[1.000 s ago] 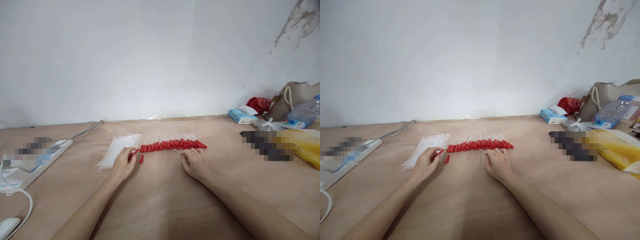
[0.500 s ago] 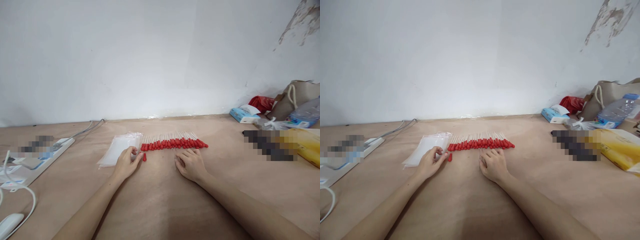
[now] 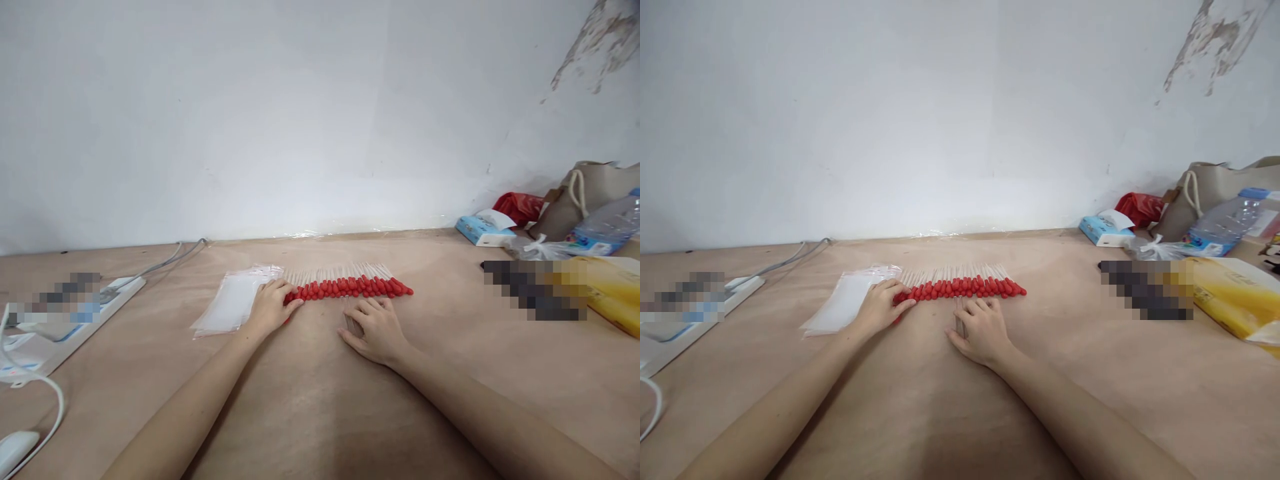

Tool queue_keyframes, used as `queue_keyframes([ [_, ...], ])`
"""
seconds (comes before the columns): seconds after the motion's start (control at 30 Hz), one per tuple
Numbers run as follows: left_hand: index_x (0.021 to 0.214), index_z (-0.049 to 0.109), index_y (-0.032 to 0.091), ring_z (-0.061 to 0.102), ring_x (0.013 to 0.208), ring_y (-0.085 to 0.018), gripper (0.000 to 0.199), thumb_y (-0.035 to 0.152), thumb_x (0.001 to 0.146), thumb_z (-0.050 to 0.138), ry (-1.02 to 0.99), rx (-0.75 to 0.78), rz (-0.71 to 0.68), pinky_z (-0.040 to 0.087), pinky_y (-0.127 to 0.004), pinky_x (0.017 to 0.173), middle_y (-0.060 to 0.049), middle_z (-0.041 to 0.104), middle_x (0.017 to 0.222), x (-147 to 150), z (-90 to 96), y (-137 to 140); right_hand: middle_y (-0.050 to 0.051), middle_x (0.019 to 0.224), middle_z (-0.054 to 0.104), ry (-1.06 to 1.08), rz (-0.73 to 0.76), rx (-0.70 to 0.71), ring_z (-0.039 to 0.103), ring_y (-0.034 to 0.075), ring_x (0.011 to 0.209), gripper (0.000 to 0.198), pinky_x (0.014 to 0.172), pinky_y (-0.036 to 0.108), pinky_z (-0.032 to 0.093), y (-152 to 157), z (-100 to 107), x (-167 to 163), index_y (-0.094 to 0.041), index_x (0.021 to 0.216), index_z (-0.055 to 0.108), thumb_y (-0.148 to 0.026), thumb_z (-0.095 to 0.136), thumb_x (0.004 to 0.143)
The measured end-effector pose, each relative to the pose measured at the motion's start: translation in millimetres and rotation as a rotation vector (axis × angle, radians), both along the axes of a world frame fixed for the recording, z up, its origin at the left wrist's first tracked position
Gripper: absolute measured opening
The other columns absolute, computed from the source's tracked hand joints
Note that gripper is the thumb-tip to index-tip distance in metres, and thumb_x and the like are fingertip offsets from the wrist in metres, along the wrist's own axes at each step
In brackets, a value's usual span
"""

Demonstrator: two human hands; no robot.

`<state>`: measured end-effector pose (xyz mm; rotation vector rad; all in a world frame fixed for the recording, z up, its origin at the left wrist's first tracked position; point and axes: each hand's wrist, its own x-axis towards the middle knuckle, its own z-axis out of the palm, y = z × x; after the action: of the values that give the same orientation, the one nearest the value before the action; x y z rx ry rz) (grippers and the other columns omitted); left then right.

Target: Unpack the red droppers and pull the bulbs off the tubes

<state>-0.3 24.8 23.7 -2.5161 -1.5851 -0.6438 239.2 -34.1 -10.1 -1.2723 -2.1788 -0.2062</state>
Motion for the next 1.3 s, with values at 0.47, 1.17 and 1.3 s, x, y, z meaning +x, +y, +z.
queue_keyframes([
  [0.47, 0.082, 0.060, 0.018, 0.055, 0.084, -0.016, 0.012, 0.029, 0.078, 0.055, -0.671, 0.172, -0.127, 0.044, -0.031, 0.078, -0.003, 0.060, 0.085, 6, -18.8, -25, 0.008, 0.094, 0.059, 0.216, -0.050, 0.063, 0.053, 0.020, 0.090, 0.036, 0.080, 0.034, 0.034, 1, 4, 8, -0.019, 0.107, 0.054, -0.042, 0.048, 0.080],
  [1.17, 0.106, 0.058, 0.026, 0.041, 0.118, -0.020, 0.025, 0.032, 0.083, 0.050, -0.157, 0.088, -0.397, 0.031, -0.042, 0.098, -0.003, 0.055, 0.118, 45, -23.1, -42, 0.000, 0.069, 0.059, -0.008, 0.215, 0.185, 0.047, 0.014, 0.077, 0.018, 0.095, 0.043, 0.021, 8, -2, 13, -0.024, 0.091, 0.064, -0.026, 0.048, 0.083],
  [1.3, 0.088, 0.062, 0.023, 0.044, 0.116, -0.019, 0.016, 0.029, 0.085, 0.048, -0.129, 0.099, -0.373, 0.031, -0.040, 0.097, -0.001, 0.061, 0.108, 48, -24.2, -42, 0.000, 0.066, 0.058, -0.014, 0.235, 0.177, 0.045, 0.013, 0.073, 0.016, 0.094, 0.041, 0.022, 7, -1, 12, -0.022, 0.081, 0.064, -0.026, 0.049, 0.083],
])
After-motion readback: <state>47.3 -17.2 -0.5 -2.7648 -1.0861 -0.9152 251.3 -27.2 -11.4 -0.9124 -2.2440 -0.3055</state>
